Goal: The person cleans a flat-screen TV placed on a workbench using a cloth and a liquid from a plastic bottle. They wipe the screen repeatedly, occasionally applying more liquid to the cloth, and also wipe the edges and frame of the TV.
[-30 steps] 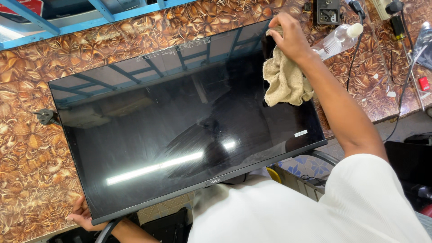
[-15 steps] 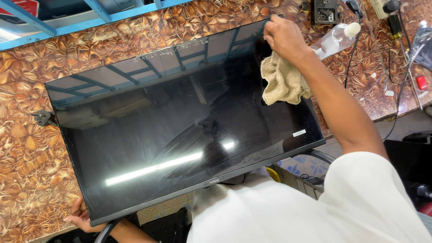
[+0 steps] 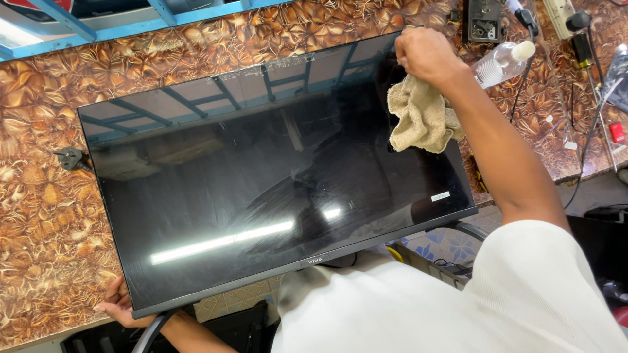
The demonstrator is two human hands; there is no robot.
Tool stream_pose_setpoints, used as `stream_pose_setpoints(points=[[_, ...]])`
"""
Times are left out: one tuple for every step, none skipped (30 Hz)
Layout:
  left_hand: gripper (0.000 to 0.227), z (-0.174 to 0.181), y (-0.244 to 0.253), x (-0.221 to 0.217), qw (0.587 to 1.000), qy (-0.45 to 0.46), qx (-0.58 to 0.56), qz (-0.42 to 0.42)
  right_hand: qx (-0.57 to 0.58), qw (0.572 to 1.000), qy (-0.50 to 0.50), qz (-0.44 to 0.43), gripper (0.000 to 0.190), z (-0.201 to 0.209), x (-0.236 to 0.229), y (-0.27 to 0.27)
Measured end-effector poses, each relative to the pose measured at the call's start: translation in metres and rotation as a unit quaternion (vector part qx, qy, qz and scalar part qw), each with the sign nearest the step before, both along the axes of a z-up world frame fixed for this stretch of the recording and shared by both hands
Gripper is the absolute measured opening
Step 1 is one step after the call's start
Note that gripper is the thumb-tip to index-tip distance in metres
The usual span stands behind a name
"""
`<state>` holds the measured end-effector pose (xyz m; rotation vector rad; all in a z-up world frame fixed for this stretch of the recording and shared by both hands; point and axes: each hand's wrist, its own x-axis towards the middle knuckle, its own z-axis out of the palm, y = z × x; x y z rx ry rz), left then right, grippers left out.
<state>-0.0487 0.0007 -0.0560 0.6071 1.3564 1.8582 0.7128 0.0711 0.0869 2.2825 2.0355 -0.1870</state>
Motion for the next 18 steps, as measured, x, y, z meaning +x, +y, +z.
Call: stream_pose_setpoints(points=[[0.055,0.003,0.001,0.003,1.000,0.006,-0.003,0.007,0.020,1.000,-0.004,0.011,0.015,0.001,0.001,0.004],[0.054,0.007,0.002,0.007,1.000,0.011,-0.006,0.014,0.040,0.999,-0.009,0.021,0.014,0.002,0.001,0.007],[0.054,0.003,0.002,0.004,1.000,0.010,-0.005,0.012,0.041,0.999,-0.010,0.020,0.014,0.002,0.000,0.009],[0.055,-0.001,0.002,0.001,1.000,0.007,-0.002,0.007,0.049,0.999,-0.010,0.014,0.013,0.002,-0.001,0.010],[0.056,-0.004,0.001,-0.003,1.000,0.005,0.001,0.002,0.057,0.998,-0.008,0.009,0.013,0.001,-0.003,0.012],[0.056,-0.005,0.002,-0.002,1.000,0.005,0.001,0.001,0.057,0.998,-0.008,0.008,0.013,-0.001,-0.002,0.007],[0.056,-0.006,0.001,-0.002,1.000,-0.005,0.004,-0.003,0.060,0.998,-0.016,0.014,0.013,-0.004,-0.002,0.003],[0.056,-0.006,0.000,-0.002,1.000,-0.015,0.007,-0.008,0.063,0.998,-0.024,0.020,0.014,-0.007,-0.001,-0.001],[0.056,0.002,0.000,0.005,1.000,-0.014,0.008,-0.005,0.063,0.997,-0.023,0.023,0.014,-0.002,-0.012,-0.007],[0.054,0.011,0.000,0.012,1.000,-0.004,-0.005,0.014,0.016,1.000,-0.008,-0.021,0.020,0.004,-0.022,-0.013],[0.053,0.019,0.001,0.020,0.999,0.006,-0.018,0.033,-0.032,0.997,0.005,-0.067,0.027,0.011,-0.031,-0.020],[0.053,0.018,-0.001,0.016,0.999,0.005,-0.017,0.034,-0.031,0.997,0.005,-0.065,0.027,0.020,-0.046,-0.028],[0.053,0.015,-0.001,0.015,0.999,0.014,-0.020,0.034,-0.063,0.994,0.045,-0.079,0.014,0.030,-0.058,-0.035],[0.054,0.013,0.000,0.014,0.999,0.022,-0.024,0.034,-0.096,0.987,0.085,-0.093,0.018,0.041,-0.070,-0.042],[0.054,0.015,0.000,0.016,0.999,0.020,-0.023,0.034,-0.095,0.988,0.084,-0.092,0.018,0.043,-0.069,-0.052],[0.053,0.017,0.000,0.019,0.999,0.002,-0.025,0.038,0.009,0.993,0.110,-0.044,0.019,0.045,-0.068,-0.061],[0.052,0.019,0.000,0.020,0.999,-0.015,-0.027,0.042,0.113,0.984,0.135,0.004,0.021,0.047,-0.067,-0.071],[0.052,0.021,0.001,0.021,0.999,-0.016,-0.027,0.043,0.113,0.984,0.134,0.004,0.021,0.058,-0.062,-0.077]])
